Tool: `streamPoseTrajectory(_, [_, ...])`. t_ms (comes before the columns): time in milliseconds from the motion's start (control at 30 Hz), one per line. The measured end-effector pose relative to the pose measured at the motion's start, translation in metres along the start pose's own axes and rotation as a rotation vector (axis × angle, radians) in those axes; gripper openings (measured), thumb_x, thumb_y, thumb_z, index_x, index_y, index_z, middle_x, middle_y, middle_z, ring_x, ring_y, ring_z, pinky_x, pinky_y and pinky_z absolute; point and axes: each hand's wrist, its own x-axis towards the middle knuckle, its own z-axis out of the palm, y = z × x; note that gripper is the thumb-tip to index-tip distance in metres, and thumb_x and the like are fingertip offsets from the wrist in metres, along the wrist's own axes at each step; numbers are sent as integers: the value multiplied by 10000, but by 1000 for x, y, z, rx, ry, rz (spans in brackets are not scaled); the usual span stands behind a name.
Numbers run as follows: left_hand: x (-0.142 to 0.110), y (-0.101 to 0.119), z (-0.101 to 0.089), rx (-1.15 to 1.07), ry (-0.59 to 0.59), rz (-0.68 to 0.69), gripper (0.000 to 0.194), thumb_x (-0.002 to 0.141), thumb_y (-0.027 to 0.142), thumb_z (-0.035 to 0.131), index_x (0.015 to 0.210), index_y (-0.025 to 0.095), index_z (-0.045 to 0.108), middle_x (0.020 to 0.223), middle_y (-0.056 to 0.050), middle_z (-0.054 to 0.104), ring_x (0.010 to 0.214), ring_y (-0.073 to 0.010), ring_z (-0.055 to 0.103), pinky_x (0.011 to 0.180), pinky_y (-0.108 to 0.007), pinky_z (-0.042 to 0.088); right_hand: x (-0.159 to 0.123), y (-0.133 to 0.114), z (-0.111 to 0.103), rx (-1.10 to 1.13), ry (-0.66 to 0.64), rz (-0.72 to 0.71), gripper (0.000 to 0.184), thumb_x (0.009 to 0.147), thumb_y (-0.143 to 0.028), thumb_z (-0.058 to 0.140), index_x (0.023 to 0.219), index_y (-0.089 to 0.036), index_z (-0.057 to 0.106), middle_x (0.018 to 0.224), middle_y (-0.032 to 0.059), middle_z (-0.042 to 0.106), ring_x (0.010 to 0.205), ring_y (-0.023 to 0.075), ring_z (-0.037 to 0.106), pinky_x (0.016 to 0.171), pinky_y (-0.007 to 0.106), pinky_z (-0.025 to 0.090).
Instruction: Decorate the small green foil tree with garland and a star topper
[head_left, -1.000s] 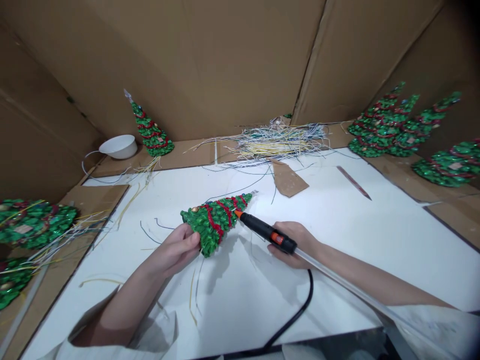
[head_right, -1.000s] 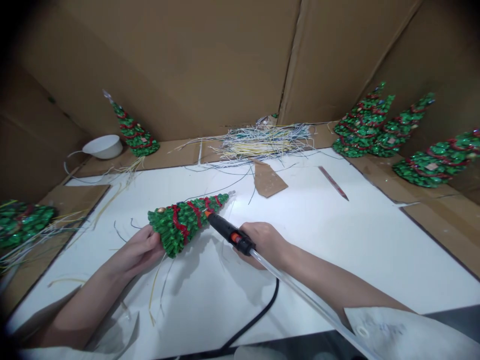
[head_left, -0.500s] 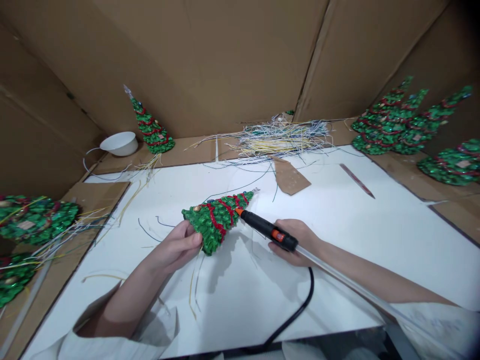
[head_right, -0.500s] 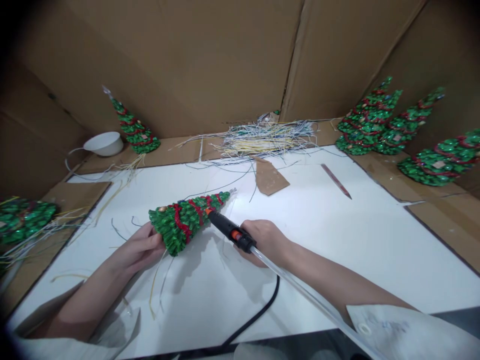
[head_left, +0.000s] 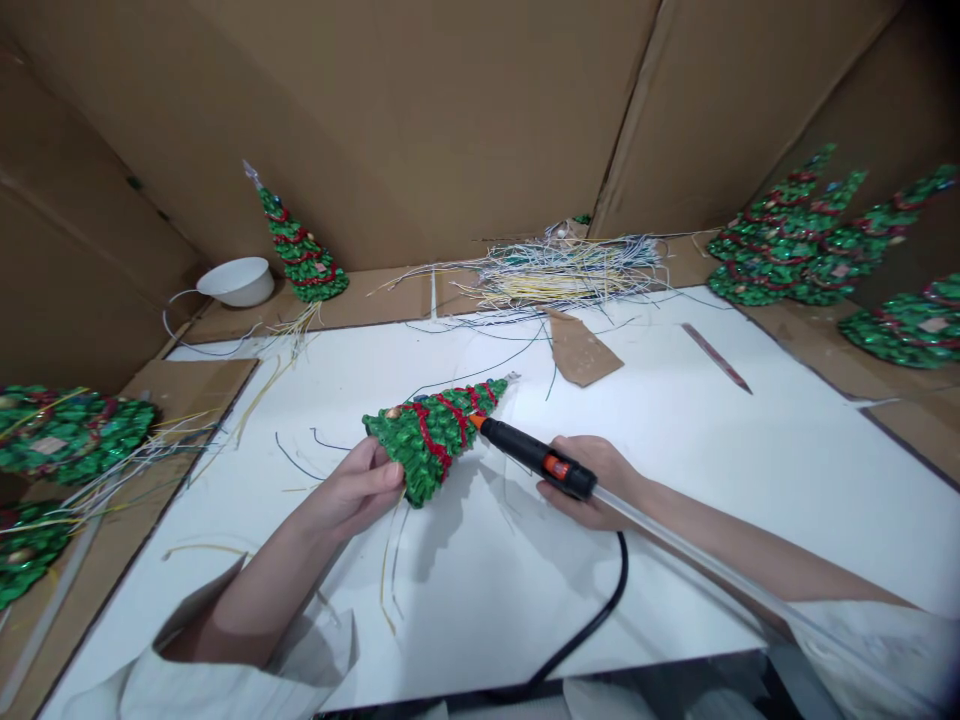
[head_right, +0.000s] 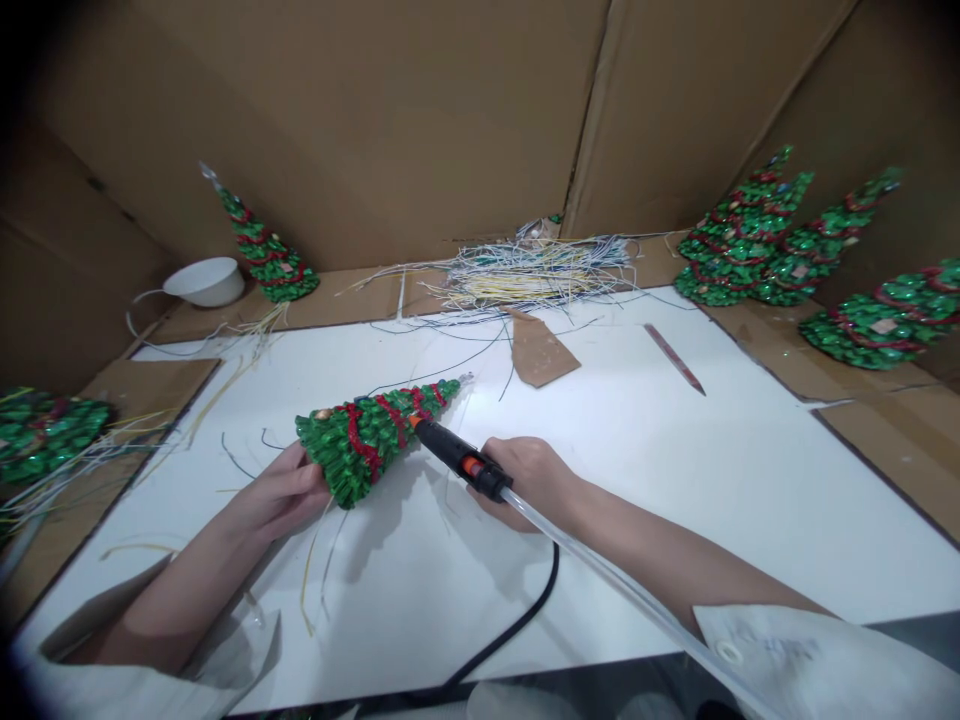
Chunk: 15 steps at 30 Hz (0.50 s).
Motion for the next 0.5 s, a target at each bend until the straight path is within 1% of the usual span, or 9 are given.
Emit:
streamPoseTrajectory(100, [0, 0, 2, -8, -18, 21, 481, 592, 339, 848, 1021, 166, 716, 979, -103, 735, 948, -251, 671, 862, -336, 499, 1, 0, 0, 3, -7, 5, 181, 860, -330, 455, 755, -235, 343, 549, -53, 424, 438, 101, 380, 461, 239, 298])
streamPoseTrajectory(200, [1, -1, 2, -12, -42, 36, 471, 606, 340, 840, 1024, 163, 715, 969, -100, 741, 945, -249, 678, 860, -331, 502, 2, -1, -1, 10, -18, 6, 183, 860, -328, 454, 755, -235, 336, 547, -56, 420, 434, 99, 370, 459, 238, 291])
streamPoseTrajectory(367, [0, -1, 3, -31, -37, 35, 510, 610, 323, 841, 1075, 172, 696, 948, -88, 744, 938, -242, 686, 863, -324, 505, 2, -1, -1, -9, -26, 14, 182, 853, -331, 458, 751, -233, 343, 540, -50, 432, 436, 104, 392, 464, 241, 297])
streamPoseTrajectory(500, [0, 1, 5, -37, -42, 39, 487, 609, 319, 841, 1054, 175, 704, 954, -89, 745, 942, -244, 686, 858, -317, 508, 1, -1, -2, -19, -35, 26, 185, 848, -335, 461, 746, -235, 343, 541, -45, 441, 436, 108, 395, 467, 245, 303])
